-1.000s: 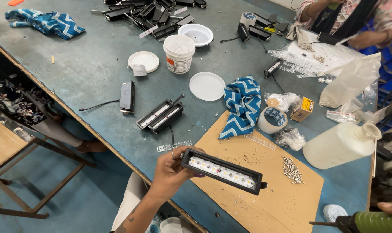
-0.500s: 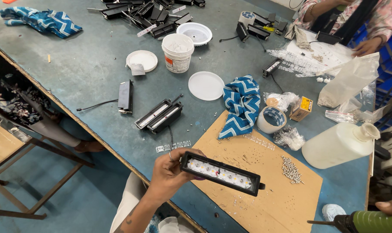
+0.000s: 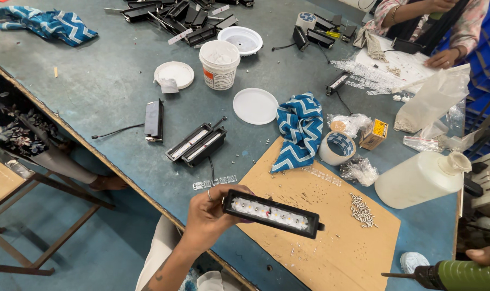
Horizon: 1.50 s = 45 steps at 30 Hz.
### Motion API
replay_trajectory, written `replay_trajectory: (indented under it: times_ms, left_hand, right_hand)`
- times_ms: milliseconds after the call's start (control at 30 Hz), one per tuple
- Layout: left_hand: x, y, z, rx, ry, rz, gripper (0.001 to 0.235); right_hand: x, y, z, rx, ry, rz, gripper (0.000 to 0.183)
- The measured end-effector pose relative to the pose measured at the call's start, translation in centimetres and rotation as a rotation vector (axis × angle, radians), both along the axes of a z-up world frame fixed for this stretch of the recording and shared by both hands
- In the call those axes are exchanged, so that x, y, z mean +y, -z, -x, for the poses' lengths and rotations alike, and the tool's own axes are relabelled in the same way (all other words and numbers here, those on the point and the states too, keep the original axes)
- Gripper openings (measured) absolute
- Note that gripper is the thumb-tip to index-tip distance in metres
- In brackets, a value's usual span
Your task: The person assembles an LED light fixture by inserting an LED strip into a black housing, securing it with screws using a green power drill, and then attaching a wire connector to the strip. The person works at a cluttered table with various tools and components.
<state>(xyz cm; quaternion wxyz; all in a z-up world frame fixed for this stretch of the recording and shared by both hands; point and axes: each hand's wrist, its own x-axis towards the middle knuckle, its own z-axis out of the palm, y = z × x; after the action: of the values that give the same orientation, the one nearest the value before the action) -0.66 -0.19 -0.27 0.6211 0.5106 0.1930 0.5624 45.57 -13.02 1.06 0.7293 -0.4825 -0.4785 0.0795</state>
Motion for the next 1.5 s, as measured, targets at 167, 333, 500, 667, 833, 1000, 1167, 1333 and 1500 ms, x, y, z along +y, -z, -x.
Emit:
replay_trajectory:
  times_ms: [167,333,500,667,833,1000,1167,1333,1500]
  left_hand:
    - [0.2,0.5,-0.1,0.011,-0.019,0.008,0.036]
    - [0.3,0.4,0.1,0.021,-0.023,-0.032,0.038]
    - [0.6,1.3,0.2,0.006,-0.046,-0.135,0.040]
    - [1.7,3.8,-0.8,0.052,-0.108,0.016,0.037]
    - [3.0,6.9,-1.6,0.207,-0.135,0.059,0.031]
    - [3.9,9.0,-1.3,0.246,-0.051,0.101,0.032]
    - [4.4,9.6,-1.4,0.330,-0.063,0.124,0.032]
    - [4.1,8.9,-1.7,0.427,-0.099,0.132,0.040]
    - [4.0,8.7,-1.7,0.494,-0.183,-0.053,0.037]
  right_hand:
    - [0.0,-0.1,0.2,-0.007,0.010,0.005,0.062]
    - [0.2,0.0,0.4,-0.010,0.004,0.011,0.061]
    - [-0.1,-0.3,0.7,-0.015,-0.003,0.011,0.060]
    - [-1.3,-1.2,1.7,-0.033,0.021,0.004,0.059]
    - [-3.3,-2.2,4.2,-0.049,0.081,0.021,0.059]
    - [-2.8,-3.8,7.5,-0.120,0.106,-0.017,0.068]
    - [-2.2,-6.6,10.1,-0.170,0.084,0.021,0.076]
    - [-1.5,-8.2,13.1,-0.149,0.130,-0.021,0.081]
    - [-0.8,-8.9,14.6,-0.116,0.230,-0.059,0.081]
